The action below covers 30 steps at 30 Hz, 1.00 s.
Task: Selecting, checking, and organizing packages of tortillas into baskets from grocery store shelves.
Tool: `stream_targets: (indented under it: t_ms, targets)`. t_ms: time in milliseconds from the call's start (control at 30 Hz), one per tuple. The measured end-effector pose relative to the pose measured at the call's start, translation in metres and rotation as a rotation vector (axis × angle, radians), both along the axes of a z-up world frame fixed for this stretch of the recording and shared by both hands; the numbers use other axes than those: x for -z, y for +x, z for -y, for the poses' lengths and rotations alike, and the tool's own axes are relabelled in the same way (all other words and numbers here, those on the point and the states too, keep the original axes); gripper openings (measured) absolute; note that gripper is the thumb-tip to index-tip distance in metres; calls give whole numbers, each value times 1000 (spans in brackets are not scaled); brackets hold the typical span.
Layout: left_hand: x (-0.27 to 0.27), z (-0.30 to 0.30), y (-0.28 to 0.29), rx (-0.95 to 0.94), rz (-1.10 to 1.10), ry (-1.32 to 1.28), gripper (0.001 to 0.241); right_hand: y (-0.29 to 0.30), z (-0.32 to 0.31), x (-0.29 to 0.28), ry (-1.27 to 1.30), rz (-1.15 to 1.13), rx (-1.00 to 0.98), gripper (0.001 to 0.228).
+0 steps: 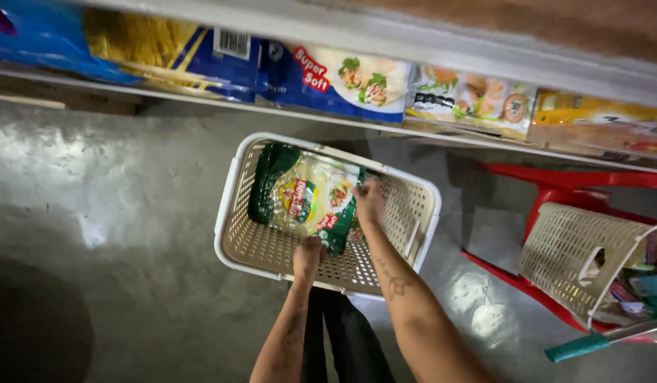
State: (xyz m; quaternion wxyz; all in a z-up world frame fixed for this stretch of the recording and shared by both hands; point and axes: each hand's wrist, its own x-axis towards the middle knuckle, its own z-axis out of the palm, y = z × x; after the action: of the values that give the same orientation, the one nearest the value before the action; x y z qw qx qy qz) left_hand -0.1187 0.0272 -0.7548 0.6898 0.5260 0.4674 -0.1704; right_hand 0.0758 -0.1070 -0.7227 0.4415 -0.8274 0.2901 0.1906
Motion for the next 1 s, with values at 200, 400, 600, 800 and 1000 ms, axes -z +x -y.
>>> stream_targets:
  t_ms: [200,400,600,800,1000]
  targets:
    - [-48,-8,39,322,221,490,44,-18,-29,-16,-133,228,-416,11]
    - [8,1,50,697,27,749,27,-65,-74,-30,182,310,-615,17]
    - [-38,-12,86,585,-109,673,39,-11,-21,-10,-16,560,5,56]
    - [-101,-18,112,676,-132,597,32,-26,-42,-16,-138,129,-277,15]
    - [-40,-23,85,601,-168,649,34,-77,-61,-12,134,317,-634,13]
